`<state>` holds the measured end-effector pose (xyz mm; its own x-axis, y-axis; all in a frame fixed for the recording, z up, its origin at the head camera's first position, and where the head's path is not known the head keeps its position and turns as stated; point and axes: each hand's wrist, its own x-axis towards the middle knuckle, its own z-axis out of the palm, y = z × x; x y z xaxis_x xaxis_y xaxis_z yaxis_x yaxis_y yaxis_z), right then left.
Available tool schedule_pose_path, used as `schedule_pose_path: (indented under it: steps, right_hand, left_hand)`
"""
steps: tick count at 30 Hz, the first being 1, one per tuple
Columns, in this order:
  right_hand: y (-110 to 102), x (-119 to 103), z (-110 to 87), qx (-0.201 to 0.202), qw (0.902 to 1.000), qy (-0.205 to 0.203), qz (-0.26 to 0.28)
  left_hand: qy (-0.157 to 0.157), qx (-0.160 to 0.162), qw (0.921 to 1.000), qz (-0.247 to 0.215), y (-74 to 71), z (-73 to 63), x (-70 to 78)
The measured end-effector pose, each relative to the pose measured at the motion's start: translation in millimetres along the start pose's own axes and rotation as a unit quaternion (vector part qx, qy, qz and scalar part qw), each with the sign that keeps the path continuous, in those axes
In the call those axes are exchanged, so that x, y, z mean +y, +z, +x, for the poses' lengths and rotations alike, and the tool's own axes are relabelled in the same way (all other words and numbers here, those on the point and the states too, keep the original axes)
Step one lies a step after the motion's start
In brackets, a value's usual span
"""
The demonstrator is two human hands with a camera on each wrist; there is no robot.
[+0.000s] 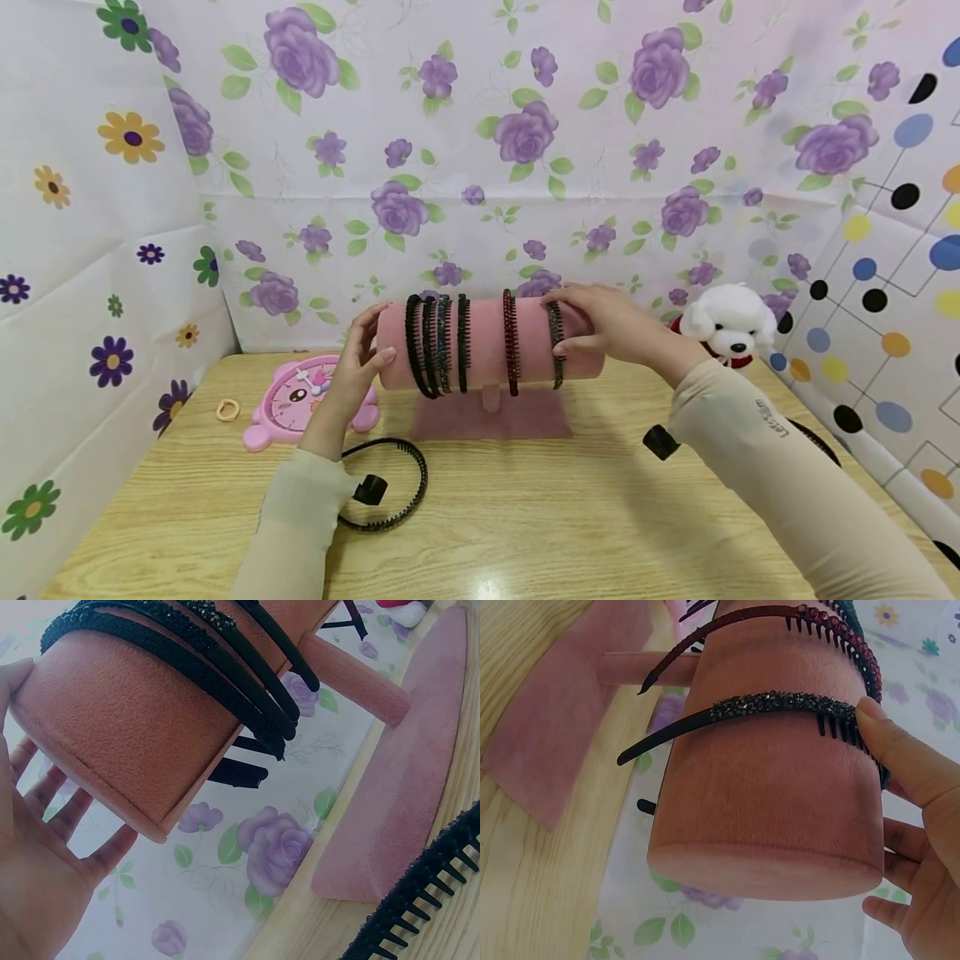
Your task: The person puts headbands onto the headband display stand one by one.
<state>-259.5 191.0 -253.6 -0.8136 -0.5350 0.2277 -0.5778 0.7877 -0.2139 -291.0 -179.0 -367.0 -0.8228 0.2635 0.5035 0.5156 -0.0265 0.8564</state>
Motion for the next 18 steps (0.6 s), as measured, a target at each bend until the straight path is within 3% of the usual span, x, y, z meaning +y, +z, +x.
schedule_pose_path:
  steps: [18]
  right_hand:
    - [6.9,-8.1,12.3,0.005,0.9999,-0.008,0.006]
  left_hand:
    - [0.001,0.0,1.0,0.0,-0.4,0.0,-0.9]
